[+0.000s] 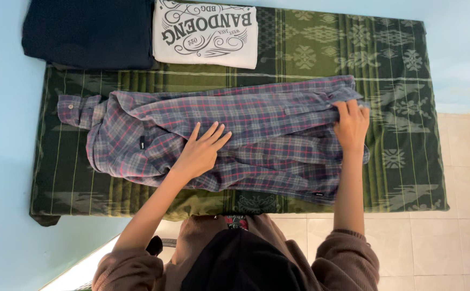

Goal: The person folds a plaid shirt and a navy blue t-shirt on a green patterned bedsheet, then places the folded items in a laundry basket.

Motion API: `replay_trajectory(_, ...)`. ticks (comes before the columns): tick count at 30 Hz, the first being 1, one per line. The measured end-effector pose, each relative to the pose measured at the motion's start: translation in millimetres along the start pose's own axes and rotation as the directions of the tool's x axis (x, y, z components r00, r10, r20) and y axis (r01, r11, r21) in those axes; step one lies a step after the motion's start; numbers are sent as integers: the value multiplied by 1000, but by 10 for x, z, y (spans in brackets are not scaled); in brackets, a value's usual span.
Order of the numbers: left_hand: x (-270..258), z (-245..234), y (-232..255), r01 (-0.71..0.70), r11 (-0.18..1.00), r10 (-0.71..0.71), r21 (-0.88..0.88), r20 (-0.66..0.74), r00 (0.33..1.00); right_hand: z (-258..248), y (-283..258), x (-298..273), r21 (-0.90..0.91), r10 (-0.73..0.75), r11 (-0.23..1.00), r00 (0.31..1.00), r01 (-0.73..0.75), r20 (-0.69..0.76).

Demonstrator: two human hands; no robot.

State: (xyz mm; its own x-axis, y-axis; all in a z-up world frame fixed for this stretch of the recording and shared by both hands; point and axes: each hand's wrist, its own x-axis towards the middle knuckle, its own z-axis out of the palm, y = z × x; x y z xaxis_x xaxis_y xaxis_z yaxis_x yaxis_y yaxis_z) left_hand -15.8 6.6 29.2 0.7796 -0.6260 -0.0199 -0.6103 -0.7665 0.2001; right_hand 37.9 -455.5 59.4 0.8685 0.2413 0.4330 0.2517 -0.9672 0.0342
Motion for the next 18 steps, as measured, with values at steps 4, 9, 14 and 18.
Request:
replay_trajectory(4,-27,-117,62,-6,997,13,-73,98,995,177,50,-134,-66,16,998,982,-4,186)
replay_trajectory(9,123,-255,-164,-10,969,-1,-249,-42,999,196,138,-12,41,106,991,927,-129,361)
replay_trajectory(14,370,-335,-968,230,969,-246,-88,-399,883,744,277,296,223,45,973,994,-67,103)
replay_trajectory(18,349,-270,-1674,335,942,-301,33,-363,882,1063,357,610,-8,-86,996,992,87,96)
